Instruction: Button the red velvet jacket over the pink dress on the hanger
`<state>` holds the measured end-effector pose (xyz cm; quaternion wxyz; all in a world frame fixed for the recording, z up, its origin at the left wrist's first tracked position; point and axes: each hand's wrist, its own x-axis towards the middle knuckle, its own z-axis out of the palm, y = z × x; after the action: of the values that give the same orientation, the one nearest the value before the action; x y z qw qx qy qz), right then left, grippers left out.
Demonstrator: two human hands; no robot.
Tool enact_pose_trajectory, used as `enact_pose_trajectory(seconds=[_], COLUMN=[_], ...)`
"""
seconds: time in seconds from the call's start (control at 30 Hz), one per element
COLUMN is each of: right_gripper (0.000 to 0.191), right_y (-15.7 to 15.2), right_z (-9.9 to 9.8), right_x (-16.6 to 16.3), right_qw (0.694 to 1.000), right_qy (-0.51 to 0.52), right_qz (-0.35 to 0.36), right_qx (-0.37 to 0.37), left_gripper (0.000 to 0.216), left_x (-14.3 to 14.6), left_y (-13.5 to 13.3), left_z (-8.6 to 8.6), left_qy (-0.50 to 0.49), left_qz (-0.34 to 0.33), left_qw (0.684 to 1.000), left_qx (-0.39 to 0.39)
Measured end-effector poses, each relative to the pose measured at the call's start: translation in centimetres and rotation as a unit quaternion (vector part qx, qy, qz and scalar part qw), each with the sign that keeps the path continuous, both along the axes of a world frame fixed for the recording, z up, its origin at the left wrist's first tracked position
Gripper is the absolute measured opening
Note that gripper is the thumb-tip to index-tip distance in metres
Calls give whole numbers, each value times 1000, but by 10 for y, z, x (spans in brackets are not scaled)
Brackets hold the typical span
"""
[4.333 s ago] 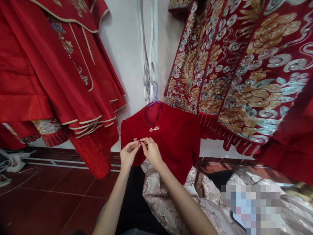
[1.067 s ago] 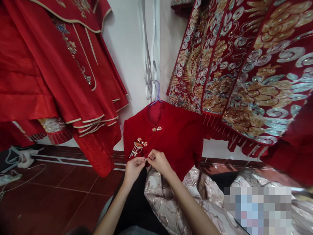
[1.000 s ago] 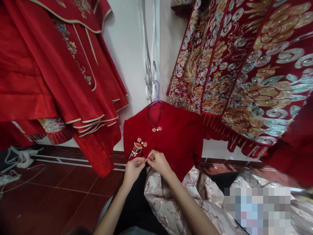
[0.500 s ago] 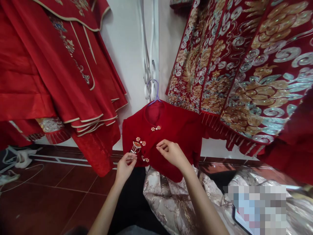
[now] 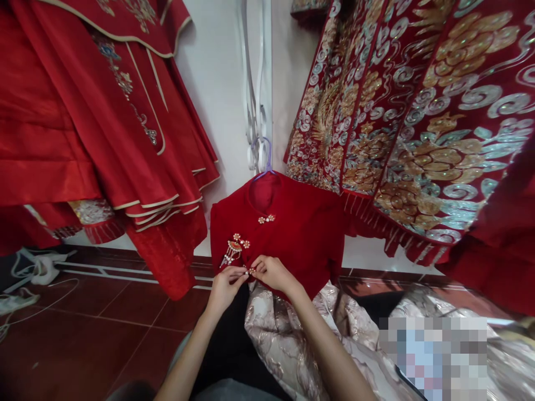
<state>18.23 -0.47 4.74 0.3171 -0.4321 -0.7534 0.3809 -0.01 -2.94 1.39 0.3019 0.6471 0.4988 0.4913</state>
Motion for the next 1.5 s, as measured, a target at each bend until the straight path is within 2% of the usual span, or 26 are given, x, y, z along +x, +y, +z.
enact_pose_trajectory(seconds=[0.13,0.27,0.43,0.6,0.67,0.87,0.97,1.03,1.1,1.17,1.23,1.37,1.5], right_gripper=[13,15,24,20,19,20,17,19,26,34,41,44,41], right_y=[2,3,2,2,2,1,2,2,2,0,-1,-4,-5], right_z=[-4,-4,-3,-11,-12,-13,-13,-9,0,10,20,30,31], right_x=[0,1,-1,-10,-12,-13,-12,-7,4,17,30,44,45], right_qw=[1000,999,999,998,998,999,999,999,993,975,955,945,942], right_qy=[13,30,39,26,25,33,30,40,59,74,83,98,95], right_qz=[-1,7,18,-50,-55,-33,-35,-13,44,115,162,182,191], right_qx=[16,17,-3,8,14,6,-4,-33,-96,-175,-233,-252,-260], left_gripper=[17,19,22,22,23,24,27,31,33,36,38,27,13], left_x=[-4,-4,0,4,4,4,2,0,-1,0,5,19,27], left_y=[3,3,-2,2,5,4,4,9,17,26,32,34,30], left_z=[3,6,5,-2,-3,-6,-7,-2,8,22,37,54,55], left_qy=[-2,-4,7,10,9,20,5,-14,-59,-149,-257,-392,-456], left_qz=[-37,-46,-14,24,28,43,25,20,28,30,22,1,-27], left_qw=[999,999,1000,1000,1000,999,999,999,997,987,964,910,863], left_qx=[-30,-2,17,5,-6,-22,-39,-47,-45,-50,-67,-139,-217])
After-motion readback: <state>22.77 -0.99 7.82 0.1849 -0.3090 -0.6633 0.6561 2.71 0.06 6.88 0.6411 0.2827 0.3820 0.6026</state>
